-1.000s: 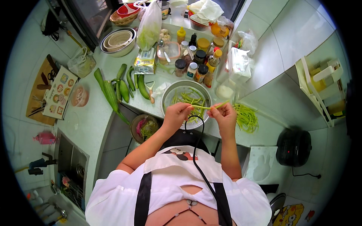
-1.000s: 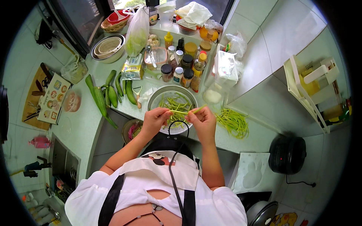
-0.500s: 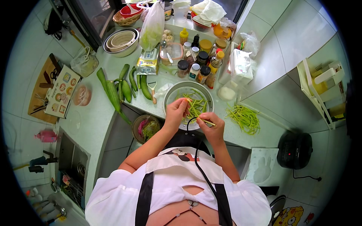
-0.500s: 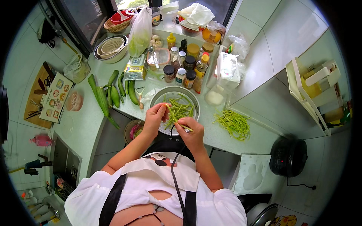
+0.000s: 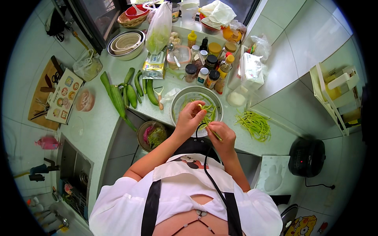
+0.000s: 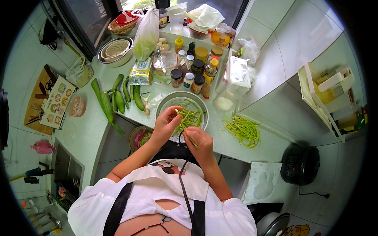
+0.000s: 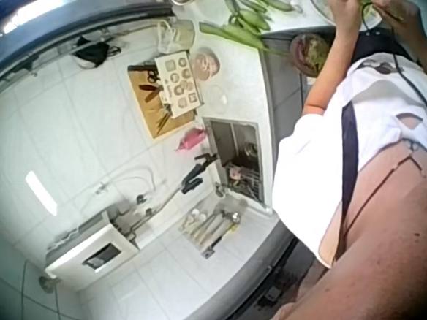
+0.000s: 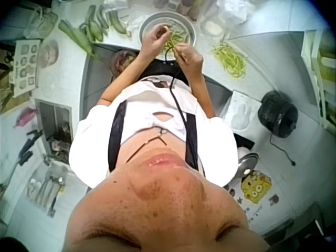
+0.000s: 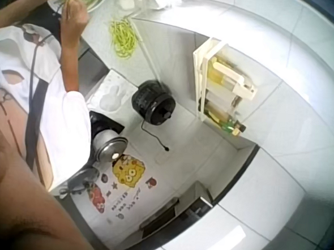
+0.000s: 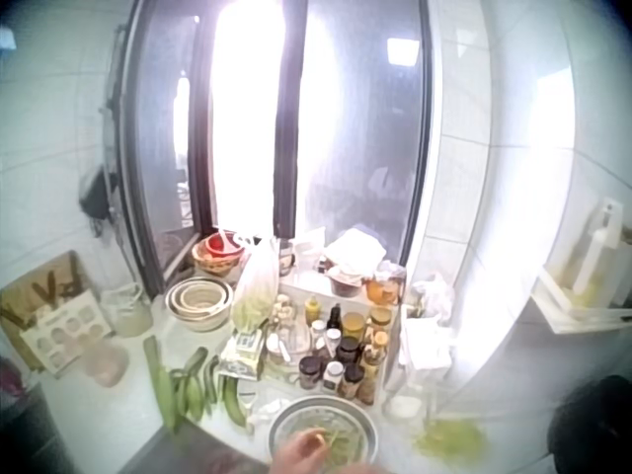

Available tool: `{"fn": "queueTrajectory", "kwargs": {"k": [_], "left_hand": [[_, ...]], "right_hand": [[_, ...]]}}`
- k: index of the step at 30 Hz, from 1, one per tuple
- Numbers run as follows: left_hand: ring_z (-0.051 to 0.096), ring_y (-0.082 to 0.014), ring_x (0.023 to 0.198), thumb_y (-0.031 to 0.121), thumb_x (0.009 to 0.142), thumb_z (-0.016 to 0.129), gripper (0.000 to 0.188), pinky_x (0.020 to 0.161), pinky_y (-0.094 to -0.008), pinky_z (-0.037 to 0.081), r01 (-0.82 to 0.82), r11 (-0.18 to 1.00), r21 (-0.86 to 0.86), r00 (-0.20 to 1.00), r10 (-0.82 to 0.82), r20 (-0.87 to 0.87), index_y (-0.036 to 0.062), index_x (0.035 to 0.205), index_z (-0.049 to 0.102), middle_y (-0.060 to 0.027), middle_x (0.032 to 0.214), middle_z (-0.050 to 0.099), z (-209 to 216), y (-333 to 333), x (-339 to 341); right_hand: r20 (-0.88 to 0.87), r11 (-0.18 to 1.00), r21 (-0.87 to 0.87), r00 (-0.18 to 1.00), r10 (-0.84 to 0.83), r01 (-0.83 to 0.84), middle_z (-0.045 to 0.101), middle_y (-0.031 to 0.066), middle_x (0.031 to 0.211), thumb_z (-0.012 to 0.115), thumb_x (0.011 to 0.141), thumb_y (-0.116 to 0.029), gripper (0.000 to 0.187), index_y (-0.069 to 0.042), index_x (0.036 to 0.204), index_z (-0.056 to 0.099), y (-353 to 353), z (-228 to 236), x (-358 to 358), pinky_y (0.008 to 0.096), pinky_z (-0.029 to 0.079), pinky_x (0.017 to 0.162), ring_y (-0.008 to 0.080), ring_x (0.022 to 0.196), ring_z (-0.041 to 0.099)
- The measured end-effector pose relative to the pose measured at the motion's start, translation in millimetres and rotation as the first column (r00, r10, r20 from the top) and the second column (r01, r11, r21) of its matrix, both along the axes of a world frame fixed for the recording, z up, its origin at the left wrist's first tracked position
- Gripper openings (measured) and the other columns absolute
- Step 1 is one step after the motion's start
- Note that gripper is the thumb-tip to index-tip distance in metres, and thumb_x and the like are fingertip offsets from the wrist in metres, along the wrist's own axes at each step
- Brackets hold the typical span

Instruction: The person is stripping pieces from long green vegetable stalks by hand into a metal bowl on a kitchen counter.

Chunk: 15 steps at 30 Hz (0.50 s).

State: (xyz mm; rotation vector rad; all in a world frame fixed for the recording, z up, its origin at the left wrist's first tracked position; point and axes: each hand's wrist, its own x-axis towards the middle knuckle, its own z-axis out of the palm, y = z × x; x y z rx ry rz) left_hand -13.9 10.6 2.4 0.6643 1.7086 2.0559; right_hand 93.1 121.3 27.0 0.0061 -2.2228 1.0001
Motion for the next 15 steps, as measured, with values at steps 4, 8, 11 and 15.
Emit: {"fn": "queueTrajectory", "kwargs": {"k": [4, 8, 11, 15], "left_hand": [[0.051, -0.0082, 0.071, 0.012, 0.088, 0.058, 0.021, 0.064, -0.0218, 0.042, -0.019, 1.000, -0.012, 1.000, 0.019, 0.004, 0.0006, 0.106, 0.057, -0.0019, 0.084, 0.052, -2, 1, 0], [0.051, -0.0084, 0.071, 0.013, 0.091, 0.055, 0.020, 0.063, -0.0228, 0.043, -0.055, 0.996, -0.071, 0.992, 0.047, -0.115, -0.0004, 0.105, 0.057, -0.0031, 0.085, 0.054, 2, 2, 5], [0.049, -0.0051, 0.072, 0.017, 0.095, 0.049, 0.020, 0.065, -0.0199, 0.041, 0.075, 0.988, -0.137, 0.997, -0.078, -0.021, -0.0003, 0.104, 0.056, 0.0014, 0.084, 0.053, 4, 1, 10], [0.050, -0.0063, 0.072, 0.018, 0.096, 0.047, 0.023, 0.066, -0.0209, 0.043, 0.082, 0.995, -0.060, 0.996, -0.083, -0.015, 0.0007, 0.106, 0.058, -0.0005, 0.086, 0.054, 4, 1, 7]], "right_hand": [[-0.006, 0.999, 0.038, 1.000, -0.002, 0.002, 0.065, 0.0121, 0.082, 0.072, 0.071, 0.001, 0.015, -0.003, 0.080, 0.061, -1, 1, 2, 0.0316, 0.052, 0.061, 0.0258, 0.070, 0.065], [-0.005, 0.999, 0.040, 1.000, -0.002, 0.002, 0.065, 0.0121, 0.082, 0.072, 0.071, 0.001, 0.015, -0.003, 0.080, 0.061, -1, -1, 4, 0.0310, 0.052, 0.060, 0.0253, 0.069, 0.065], [0.005, 0.999, 0.039, 1.000, -0.012, 0.012, 0.065, 0.0127, 0.082, 0.072, 0.071, 0.002, 0.015, -0.004, 0.080, 0.061, -2, 3, 5, 0.0307, 0.051, 0.061, 0.0258, 0.070, 0.065], [0.024, 0.996, -0.084, 0.999, -0.024, 0.026, 0.065, 0.0123, 0.083, 0.070, 0.073, 0.002, 0.014, -0.002, 0.082, 0.061, 1, 0, 5, 0.0291, 0.051, 0.065, 0.0212, 0.072, 0.065]]}}
